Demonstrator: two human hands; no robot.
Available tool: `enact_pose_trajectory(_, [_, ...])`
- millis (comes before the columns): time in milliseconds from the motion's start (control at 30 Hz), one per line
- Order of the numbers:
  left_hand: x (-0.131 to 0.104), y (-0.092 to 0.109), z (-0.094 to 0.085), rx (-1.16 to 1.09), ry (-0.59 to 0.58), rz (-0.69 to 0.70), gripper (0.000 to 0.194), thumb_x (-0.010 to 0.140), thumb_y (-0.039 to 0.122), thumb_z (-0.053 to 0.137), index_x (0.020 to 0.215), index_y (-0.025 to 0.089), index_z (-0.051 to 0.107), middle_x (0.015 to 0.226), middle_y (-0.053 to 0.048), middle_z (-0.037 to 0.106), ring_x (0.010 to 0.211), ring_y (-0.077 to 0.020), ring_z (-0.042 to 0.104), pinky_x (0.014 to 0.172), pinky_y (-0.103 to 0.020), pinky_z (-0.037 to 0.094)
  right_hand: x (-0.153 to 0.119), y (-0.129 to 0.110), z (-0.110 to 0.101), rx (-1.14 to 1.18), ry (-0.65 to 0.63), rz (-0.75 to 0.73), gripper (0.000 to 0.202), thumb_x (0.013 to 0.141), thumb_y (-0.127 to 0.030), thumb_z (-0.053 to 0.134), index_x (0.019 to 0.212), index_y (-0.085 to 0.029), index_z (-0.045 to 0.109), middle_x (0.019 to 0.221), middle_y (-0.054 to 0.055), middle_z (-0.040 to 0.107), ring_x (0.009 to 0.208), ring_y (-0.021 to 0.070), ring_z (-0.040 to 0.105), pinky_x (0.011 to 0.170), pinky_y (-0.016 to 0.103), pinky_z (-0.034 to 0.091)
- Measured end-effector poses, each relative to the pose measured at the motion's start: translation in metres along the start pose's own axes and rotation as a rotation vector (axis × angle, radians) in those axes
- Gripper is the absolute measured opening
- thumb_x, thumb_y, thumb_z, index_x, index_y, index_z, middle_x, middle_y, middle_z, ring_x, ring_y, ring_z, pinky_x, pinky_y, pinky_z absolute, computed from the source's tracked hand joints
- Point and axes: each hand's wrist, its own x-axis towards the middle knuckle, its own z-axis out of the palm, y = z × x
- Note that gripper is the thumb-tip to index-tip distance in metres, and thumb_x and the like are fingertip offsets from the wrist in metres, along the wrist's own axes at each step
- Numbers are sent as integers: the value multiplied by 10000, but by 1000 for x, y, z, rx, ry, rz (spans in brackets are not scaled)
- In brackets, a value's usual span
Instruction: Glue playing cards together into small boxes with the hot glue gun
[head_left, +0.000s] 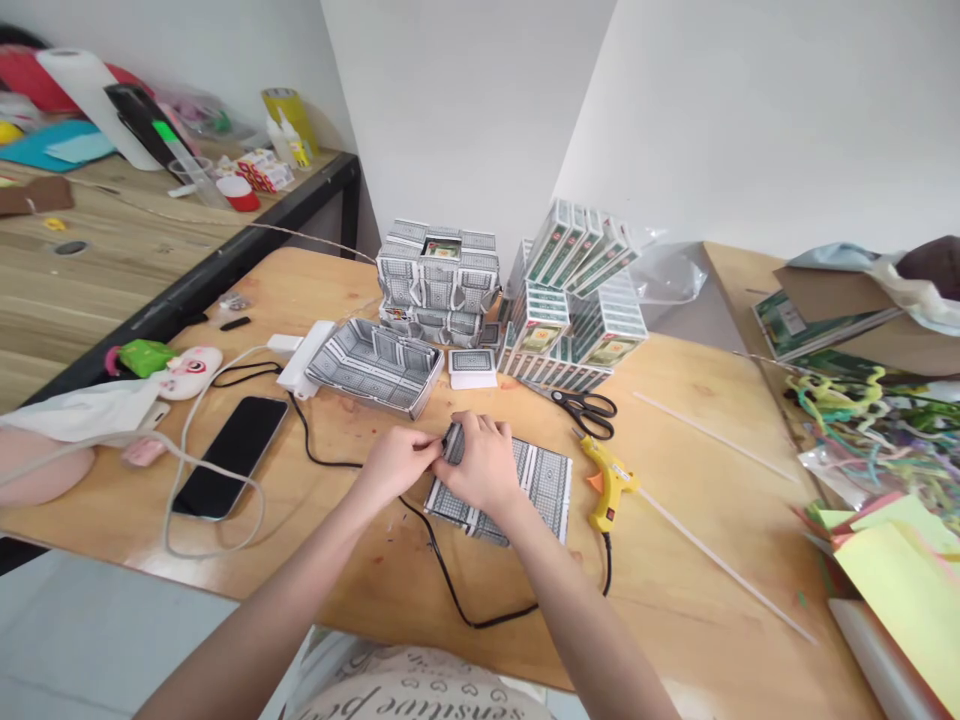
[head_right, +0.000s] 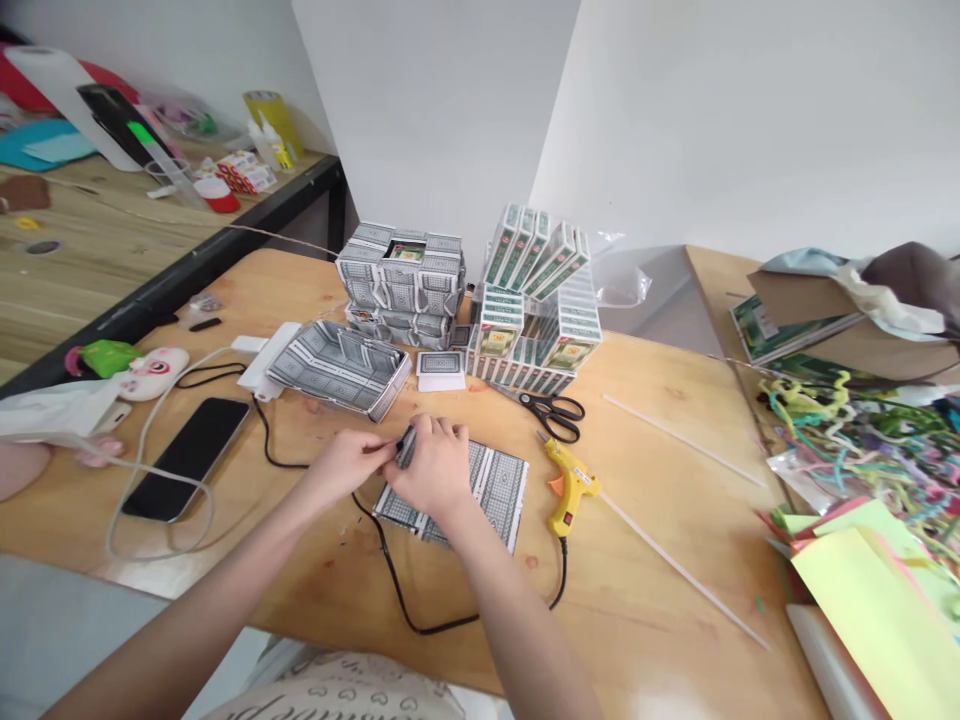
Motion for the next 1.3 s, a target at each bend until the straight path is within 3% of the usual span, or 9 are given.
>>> enact_pose_trajectory(100, [6,-8,-5,-209,-131,-48,275,693,321,520,791,147,709,694,-3,680,656,-167,568,599,-234,383,0,0,0,-2,11,-17,496,657,-426,552,1070,-160,489,957,92,619,934,258,520,817,382,295])
enact_pose_trajectory(200, [10,-7,-10,-190,-197,-49,242,671,317,524,655,137,686,573,24,614,576,-144,521,546,-223,349,0,-1,0,-21,27,-20,487,662,-419,543,1062,-148,491,937,99,614,917,260,521,808,383,299])
enact_pose_trajectory(400, [8,10,-8,143,-68,-5,267,685,281,498,472,139,571,439,14,499,481,-116,432,470,-232,232,-1,-1,0,-62,28,-43,482,665,-409,522,1063,-140,481,912,102,603,905,270,512,796,393,296])
enact_pose_trajectory(567, [-2,31,2,484,89,7,279,737,210,424,590,136,649,618,-106,647,548,-171,523,495,-279,233,-1,-1,0,-67,30,-33,416,670,-361,516,1034,-163,480,881,92,598,884,263,511,770,378,294])
enact_pose_trajectory(667, [-4,31,1,504,88,14,302,757,202,401,650,127,673,686,-136,670,599,-206,567,512,-290,261,-1,-1,0,-69,39,-34,347,688,-349,498,986,-172,490,857,85,598,869,256,514,759,369,294])
enact_pose_trajectory(800, [-1,11,-9,163,-95,46,305,771,269,438,614,138,664,611,-60,660,603,-190,581,536,-268,336,-1,-2,0,-75,44,-29,402,681,-422,506,992,-167,490,855,85,600,868,259,516,766,373,299])
enact_pose_trajectory(1000, [4,-9,-4,-487,-75,-150,286,672,289,607,906,145,688,970,-51,700,920,-206,614,821,-289,445,-1,-3,0,-68,44,-29,417,681,-410,506,1014,-159,493,868,87,607,869,256,518,781,379,307])
enact_pose_trajectory(1133, [8,-10,2,-655,-92,-158,335,618,238,662,939,145,676,1045,-70,675,1007,-213,590,904,-315,426,-1,-2,0,-64,45,-43,435,677,-391,498,1038,-148,493,879,95,609,882,261,516,788,386,310])
enact_pose_trajectory(1300, [13,-17,4,-796,-158,-214,374,582,204,687,953,157,674,1057,-78,669,1028,-244,580,879,-342,450,0,-1,0,-44,20,-57,493,671,-379,499,1093,-124,482,933,107,607,916,266,515,802,397,322])
